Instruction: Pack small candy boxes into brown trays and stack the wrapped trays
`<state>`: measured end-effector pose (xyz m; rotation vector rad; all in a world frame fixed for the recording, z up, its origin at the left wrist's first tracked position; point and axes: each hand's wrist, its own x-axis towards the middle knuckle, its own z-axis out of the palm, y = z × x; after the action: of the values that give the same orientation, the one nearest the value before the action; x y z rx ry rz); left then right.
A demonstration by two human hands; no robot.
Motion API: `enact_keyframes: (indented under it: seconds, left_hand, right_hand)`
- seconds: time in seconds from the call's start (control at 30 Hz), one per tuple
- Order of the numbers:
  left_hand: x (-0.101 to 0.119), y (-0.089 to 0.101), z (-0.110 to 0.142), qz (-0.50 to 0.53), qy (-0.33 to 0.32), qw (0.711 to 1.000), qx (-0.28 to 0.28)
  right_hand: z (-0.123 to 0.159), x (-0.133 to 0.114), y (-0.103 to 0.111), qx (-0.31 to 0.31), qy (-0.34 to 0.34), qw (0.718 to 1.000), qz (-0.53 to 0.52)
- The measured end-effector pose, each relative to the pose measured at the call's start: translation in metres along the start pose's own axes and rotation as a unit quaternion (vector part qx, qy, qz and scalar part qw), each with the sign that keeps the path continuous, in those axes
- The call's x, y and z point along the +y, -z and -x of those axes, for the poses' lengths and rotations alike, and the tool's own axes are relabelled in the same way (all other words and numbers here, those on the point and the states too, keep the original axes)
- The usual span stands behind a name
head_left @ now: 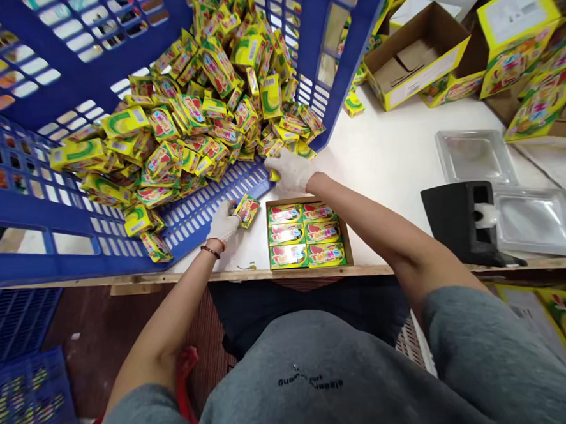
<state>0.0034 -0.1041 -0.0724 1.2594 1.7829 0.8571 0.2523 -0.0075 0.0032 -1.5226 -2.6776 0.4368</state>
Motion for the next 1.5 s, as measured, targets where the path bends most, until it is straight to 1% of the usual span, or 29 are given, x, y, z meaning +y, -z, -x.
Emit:
enact_keyframes:
  seconds: [0.07,0.1,0.13,0.17,0.23,0.3,0.33,0.37,0.43,0.53,0.63,0.77,0.87,0.93,1.0,1.03,1.07,1.1,1.17,1.2,1.23,1.27,1.3,1.37,1.43,1.5]
  left_hand:
    - [-0.008,-0.001,0.012,0.056,0.032,0.998,0.0]
    - [-0.012,-0.003,0.019,0.089,0.05,0.995,0.0]
    - [-0.016,-0.005,0.025,0.127,0.065,0.99,0.005]
    - [-0.018,-0.008,0.032,0.168,0.078,0.983,0.016]
    - [-0.021,-0.017,0.045,0.252,0.094,0.962,0.051]
    - [-0.019,-0.027,0.058,0.344,0.098,0.93,0.082]
    - [-0.015,-0.032,0.064,0.383,0.093,0.915,0.083]
    - [-0.011,-0.037,0.07,0.411,0.083,0.905,0.072]
    - [0.0,-0.044,0.081,0.452,0.064,0.889,0.035]
    - [0.015,-0.052,0.092,0.476,0.064,0.877,-0.006]
    - [0.022,-0.055,0.098,0.48,0.075,0.874,-0.016]
    - [0.024,-0.056,0.101,0.46,0.079,0.884,-0.019]
    - [0.025,-0.055,0.102,0.445,0.074,0.892,-0.022]
    - [0.026,-0.053,0.101,0.43,0.06,0.901,-0.017]
    - [0.029,-0.05,0.101,0.415,0.038,0.909,-0.005]
    - [0.032,-0.049,0.101,0.408,0.027,0.913,-0.001]
    - [0.035,-0.048,0.101,0.399,0.013,0.917,-0.001]
    - [0.039,-0.047,0.101,0.389,-0.003,0.921,-0.005]
    - [0.051,-0.047,0.104,0.373,-0.038,0.927,-0.018]
    - [0.057,-0.048,0.105,0.368,-0.056,0.928,-0.024]
    - [0.064,-0.05,0.106,0.364,-0.072,0.928,-0.028]
    - [0.069,-0.051,0.107,0.359,-0.087,0.929,-0.028]
    - [0.074,-0.052,0.108,0.35,-0.102,0.931,-0.027]
    - [0.078,-0.053,0.108,0.323,-0.131,0.937,-0.017]
    - [0.075,-0.05,0.104,0.289,-0.149,0.946,-0.004]
    - [0.067,-0.044,0.094,0.252,-0.147,0.957,0.009]
  right_hand:
    - [0.034,0.003,0.005,0.104,-0.008,0.991,-0.082]
    - [0.055,0.003,0.005,0.138,-0.011,0.982,-0.125]
    - [0.077,0.001,0.001,0.153,-0.015,0.973,-0.17]
    - [0.099,-0.003,-0.005,0.154,-0.016,0.964,-0.217]
    - [0.141,-0.015,-0.027,0.136,-0.022,0.94,-0.313]
    - [0.173,-0.03,-0.053,0.117,-0.031,0.923,-0.366]
    - [0.184,-0.037,-0.065,0.105,-0.033,0.925,-0.365]
    - [0.192,-0.042,-0.075,0.094,-0.032,0.931,-0.352]
    - [0.201,-0.045,-0.087,0.075,-0.011,0.95,-0.302]
    - [0.205,-0.037,-0.09,0.055,0.044,0.972,-0.224]
    - [0.209,-0.027,-0.088,0.029,0.078,0.982,-0.168]
    - [0.213,-0.025,-0.086,-0.004,0.097,0.987,-0.131]
    - [0.208,-0.03,-0.082,-0.02,0.103,0.99,-0.09]
    - [0.202,-0.032,-0.079,-0.024,0.107,0.991,-0.075]
    - [0.194,-0.033,-0.075,-0.006,0.095,0.989,-0.111]
    - [0.19,-0.033,-0.073,0.014,0.075,0.985,-0.155]
    - [0.185,-0.034,-0.07,0.04,0.045,0.975,-0.214]
    - [0.18,-0.035,-0.066,0.067,0.012,0.958,-0.28]
    - [0.168,-0.04,-0.058,0.104,-0.041,0.908,-0.405]
    - [0.162,-0.043,-0.053,0.105,-0.049,0.886,-0.449]
    - [0.156,-0.046,-0.048,0.096,-0.048,0.873,-0.476]
    - [0.151,-0.048,-0.043,0.082,-0.045,0.868,-0.487]
    - [0.147,-0.048,-0.038,0.069,-0.043,0.87,-0.486]
    - [0.142,-0.043,-0.028,0.058,-0.048,0.886,-0.457]
    - [0.139,-0.03,-0.021,0.062,-0.049,0.908,-0.412]
    - [0.136,-0.016,-0.019,0.048,-0.038,0.928,-0.367]
